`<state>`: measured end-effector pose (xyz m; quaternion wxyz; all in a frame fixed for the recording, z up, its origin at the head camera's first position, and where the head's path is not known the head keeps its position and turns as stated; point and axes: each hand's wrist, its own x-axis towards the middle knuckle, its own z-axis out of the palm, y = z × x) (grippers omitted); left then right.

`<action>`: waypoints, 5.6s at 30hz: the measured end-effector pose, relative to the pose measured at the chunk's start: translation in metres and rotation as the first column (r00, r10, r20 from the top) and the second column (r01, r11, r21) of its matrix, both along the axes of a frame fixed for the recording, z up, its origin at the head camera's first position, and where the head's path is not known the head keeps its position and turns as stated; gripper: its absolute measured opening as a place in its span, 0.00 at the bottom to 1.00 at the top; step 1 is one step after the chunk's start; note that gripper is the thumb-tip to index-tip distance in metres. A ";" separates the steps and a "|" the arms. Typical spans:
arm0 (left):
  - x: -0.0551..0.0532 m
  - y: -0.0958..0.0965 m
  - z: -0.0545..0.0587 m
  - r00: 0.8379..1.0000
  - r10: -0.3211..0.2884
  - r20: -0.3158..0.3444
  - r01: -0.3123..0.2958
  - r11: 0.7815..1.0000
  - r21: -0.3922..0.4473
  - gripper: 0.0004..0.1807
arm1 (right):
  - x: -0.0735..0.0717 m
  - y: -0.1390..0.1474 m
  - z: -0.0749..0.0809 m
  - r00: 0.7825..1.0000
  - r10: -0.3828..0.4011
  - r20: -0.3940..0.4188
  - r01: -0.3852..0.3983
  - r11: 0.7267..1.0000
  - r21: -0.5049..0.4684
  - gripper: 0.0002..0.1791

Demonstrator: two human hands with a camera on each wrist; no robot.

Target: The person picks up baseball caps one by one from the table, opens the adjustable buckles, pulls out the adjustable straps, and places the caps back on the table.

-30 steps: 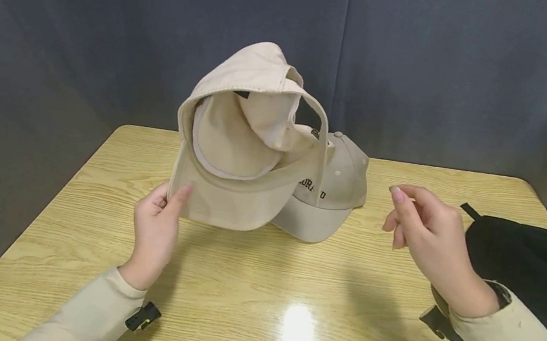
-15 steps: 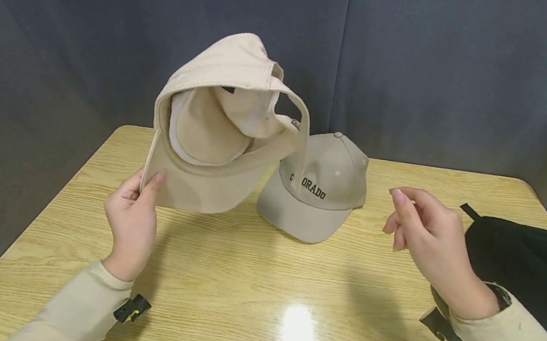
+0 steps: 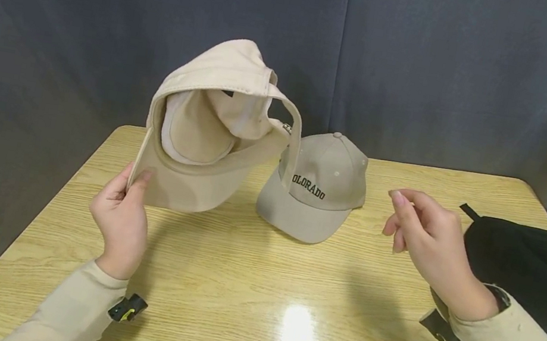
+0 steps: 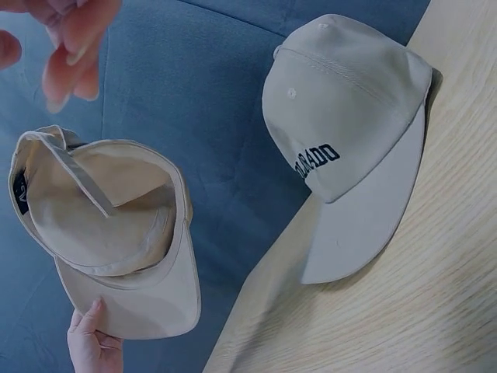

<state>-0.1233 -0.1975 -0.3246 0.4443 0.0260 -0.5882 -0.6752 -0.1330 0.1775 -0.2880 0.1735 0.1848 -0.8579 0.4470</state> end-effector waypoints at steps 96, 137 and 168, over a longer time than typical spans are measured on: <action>0.022 -0.022 -0.042 0.979 0.116 -0.167 -0.178 0.093 -0.979 0.23 | 0.002 0.004 -0.012 1.000 0.031 0.002 -0.031 0.999 0.015 0.12; 0.049 -0.014 -0.064 0.993 0.086 -0.075 -0.072 -0.029 -0.997 0.19 | 0.004 0.005 -0.015 0.999 0.034 0.013 -0.034 0.999 0.020 0.13; 0.021 -0.030 -0.057 0.965 0.262 0.015 0.038 -0.083 -0.996 0.13 | 0.003 0.001 -0.016 0.998 0.050 0.034 -0.052 0.998 0.038 0.14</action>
